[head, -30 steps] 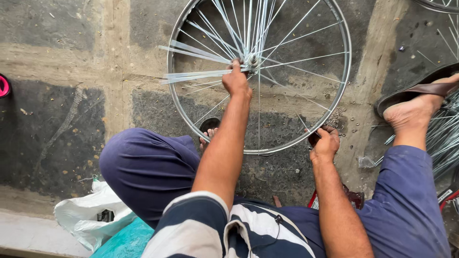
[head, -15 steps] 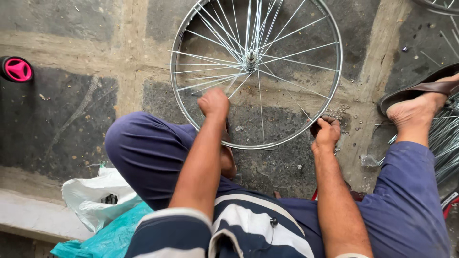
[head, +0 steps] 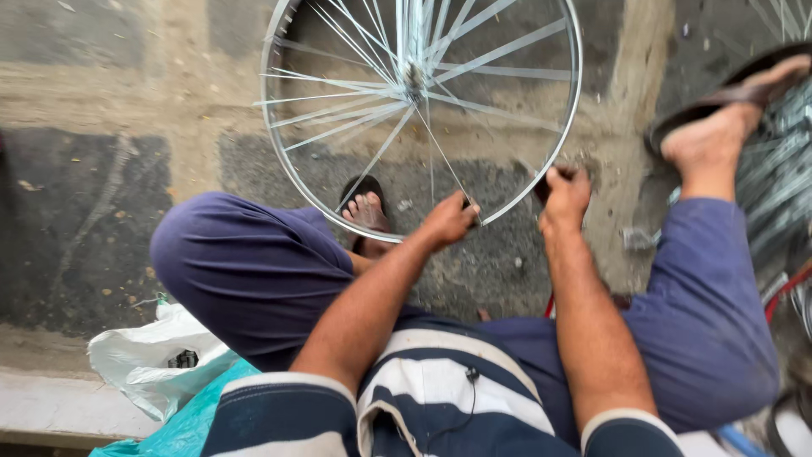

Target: The person sits on the floor and installs spokes into a bicycle wheel rim, securing them with nuts. They repeatedly pick up spokes and nuts, thread the spokes through the rim, and tighten the nuts by hand.

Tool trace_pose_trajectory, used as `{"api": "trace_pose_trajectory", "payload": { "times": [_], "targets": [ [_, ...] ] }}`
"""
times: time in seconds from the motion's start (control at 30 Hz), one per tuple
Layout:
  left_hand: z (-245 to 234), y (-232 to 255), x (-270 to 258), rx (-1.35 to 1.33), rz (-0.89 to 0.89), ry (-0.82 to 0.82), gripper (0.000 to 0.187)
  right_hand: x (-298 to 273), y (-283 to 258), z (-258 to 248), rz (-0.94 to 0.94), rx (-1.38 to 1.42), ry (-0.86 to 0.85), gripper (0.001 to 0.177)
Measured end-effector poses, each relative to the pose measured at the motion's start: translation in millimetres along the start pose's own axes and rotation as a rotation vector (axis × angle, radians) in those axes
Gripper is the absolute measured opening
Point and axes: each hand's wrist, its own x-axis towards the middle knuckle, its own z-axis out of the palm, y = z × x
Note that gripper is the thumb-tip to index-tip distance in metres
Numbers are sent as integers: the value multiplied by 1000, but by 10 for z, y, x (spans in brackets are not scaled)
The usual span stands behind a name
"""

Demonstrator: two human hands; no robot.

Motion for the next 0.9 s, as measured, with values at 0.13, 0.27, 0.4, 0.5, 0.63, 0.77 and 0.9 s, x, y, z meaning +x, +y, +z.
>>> {"api": "trace_pose_trajectory", "payload": {
  "times": [0.13,0.27,0.4,0.5,0.63,0.77,0.9],
  "targets": [
    [136,63,95,-445,-67,-226,22,-113,-221,-33,-58,17,-47,14],
    [223,360,189,-674,-137,-214,21,-354,-439,-114,-47,-194,-92,14],
    [237,594,192,-612,-127,-170,24,-687,-451,-232,-124,-457,-252,22],
    [241,673,211,-441,-95,-96,28,-780,-381,-191,-167,-427,-309,26],
    [234,689,190,-265,-89,-37,34,-753,-362,-59,-185,-425,-325,30],
    [231,696,190,-269,-115,-41,33,-734,-416,-18,-192,-492,-380,30],
    [246,670,203,-358,-133,-89,32,-732,-414,-42,-178,-448,-417,28]
  ]
}}
